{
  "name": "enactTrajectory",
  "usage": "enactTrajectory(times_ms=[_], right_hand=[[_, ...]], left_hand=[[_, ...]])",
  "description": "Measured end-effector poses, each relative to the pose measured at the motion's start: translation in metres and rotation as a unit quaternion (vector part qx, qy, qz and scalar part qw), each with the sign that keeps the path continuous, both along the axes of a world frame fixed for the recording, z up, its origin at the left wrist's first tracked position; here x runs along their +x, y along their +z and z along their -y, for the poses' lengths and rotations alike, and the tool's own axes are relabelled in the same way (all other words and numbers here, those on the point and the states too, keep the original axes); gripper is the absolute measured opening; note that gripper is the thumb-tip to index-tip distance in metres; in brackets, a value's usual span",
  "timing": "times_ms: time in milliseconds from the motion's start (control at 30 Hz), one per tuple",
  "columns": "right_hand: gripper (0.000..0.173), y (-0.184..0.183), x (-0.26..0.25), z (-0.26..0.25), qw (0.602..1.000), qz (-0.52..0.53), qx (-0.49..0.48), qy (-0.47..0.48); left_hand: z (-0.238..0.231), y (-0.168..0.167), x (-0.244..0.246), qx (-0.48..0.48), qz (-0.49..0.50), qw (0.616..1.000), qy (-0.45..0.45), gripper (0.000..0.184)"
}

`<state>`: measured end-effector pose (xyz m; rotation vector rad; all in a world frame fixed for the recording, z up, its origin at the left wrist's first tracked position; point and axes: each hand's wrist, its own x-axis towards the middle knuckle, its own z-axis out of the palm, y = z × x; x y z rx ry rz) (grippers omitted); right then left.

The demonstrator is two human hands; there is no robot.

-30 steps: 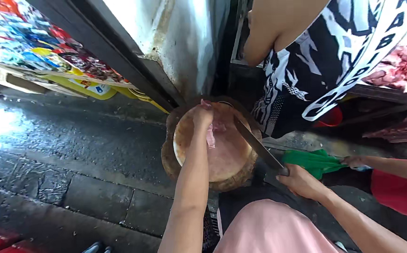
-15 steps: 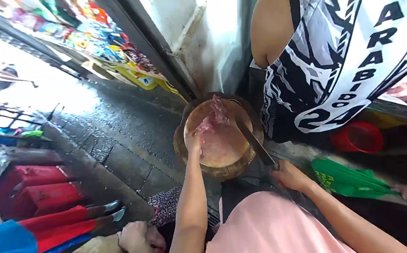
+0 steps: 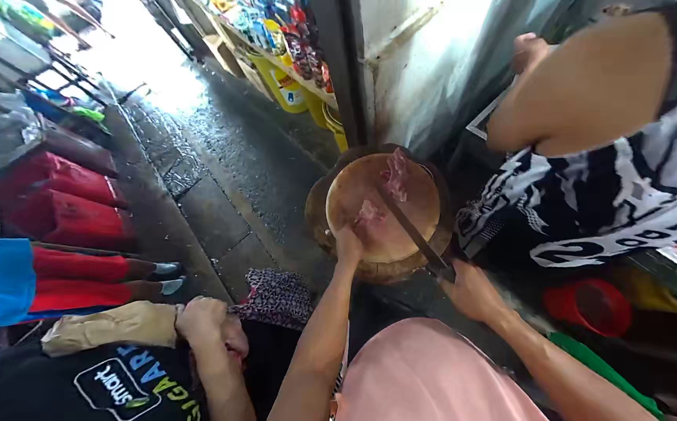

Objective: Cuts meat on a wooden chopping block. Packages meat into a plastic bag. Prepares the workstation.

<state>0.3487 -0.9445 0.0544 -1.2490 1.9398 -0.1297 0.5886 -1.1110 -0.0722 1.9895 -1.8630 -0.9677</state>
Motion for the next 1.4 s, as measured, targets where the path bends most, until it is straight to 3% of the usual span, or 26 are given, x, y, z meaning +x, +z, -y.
enactTrajectory(times_ms=[100,233,367,500,600,667,700,833,933,1000,1067,1200,1300,1400], right_hand=[[0.041,0.037,0.012,0.033,0.991,0.030,-0.128,0.026],[0.037,0.074,0.033,0.083,0.936,0.088,-0.341,0.021],[0.031,0.082,0.049,0.105,0.920,0.089,-0.382,0.000],[0.036,0.026,0.044,0.070,0.961,0.041,-0.270,-0.037],[0.039,-0.010,0.040,0.032,0.993,-0.014,-0.073,-0.087],[0.044,-0.035,0.035,0.010,0.993,-0.039,0.042,-0.105],[0.047,-0.046,0.032,0.001,0.990,-0.043,0.082,-0.110],[0.041,-0.053,0.033,-0.015,0.984,-0.009,0.072,-0.164],[0.038,-0.044,0.036,-0.008,0.978,0.030,0.033,-0.206],[0.039,-0.040,0.038,-0.004,0.970,0.054,0.014,-0.235],[0.038,-0.033,0.039,0.003,0.960,0.082,0.003,-0.269],[0.036,-0.018,0.042,0.029,0.919,0.195,-0.025,-0.342],[0.028,-0.008,0.040,0.058,0.848,0.323,-0.069,-0.415],[0.027,0.000,0.024,0.091,0.781,0.408,-0.118,-0.458]], left_hand=[[0.002,-0.008,0.004,-0.026,-0.006,0.999,-0.036,0.041],[0.014,-0.015,0.003,0.020,0.042,0.998,-0.050,0.051],[0.024,0.000,0.011,0.071,0.040,0.996,-0.035,0.054],[0.032,0.000,0.030,0.125,-0.095,0.987,0.026,0.040],[0.044,-0.007,0.042,0.183,-0.312,0.918,0.165,0.028],[0.053,0.006,0.041,0.181,-0.391,0.875,0.218,0.024],[0.059,0.015,0.039,0.165,-0.399,0.876,0.215,0.026],[0.089,0.043,0.011,0.094,-0.327,0.928,0.153,0.033],[0.105,0.038,-0.014,0.074,-0.195,0.977,-0.044,0.044],[0.106,0.031,-0.024,0.068,-0.078,0.978,-0.183,0.050],[0.104,0.022,-0.023,0.031,-0.041,0.966,-0.253,0.052],[0.114,0.009,-0.006,-0.002,-0.063,0.948,-0.310,0.047],[0.124,0.007,0.010,-0.023,-0.073,0.941,-0.329,0.050],[0.130,0.014,0.037,-0.069,-0.009,0.956,-0.286,0.053]])
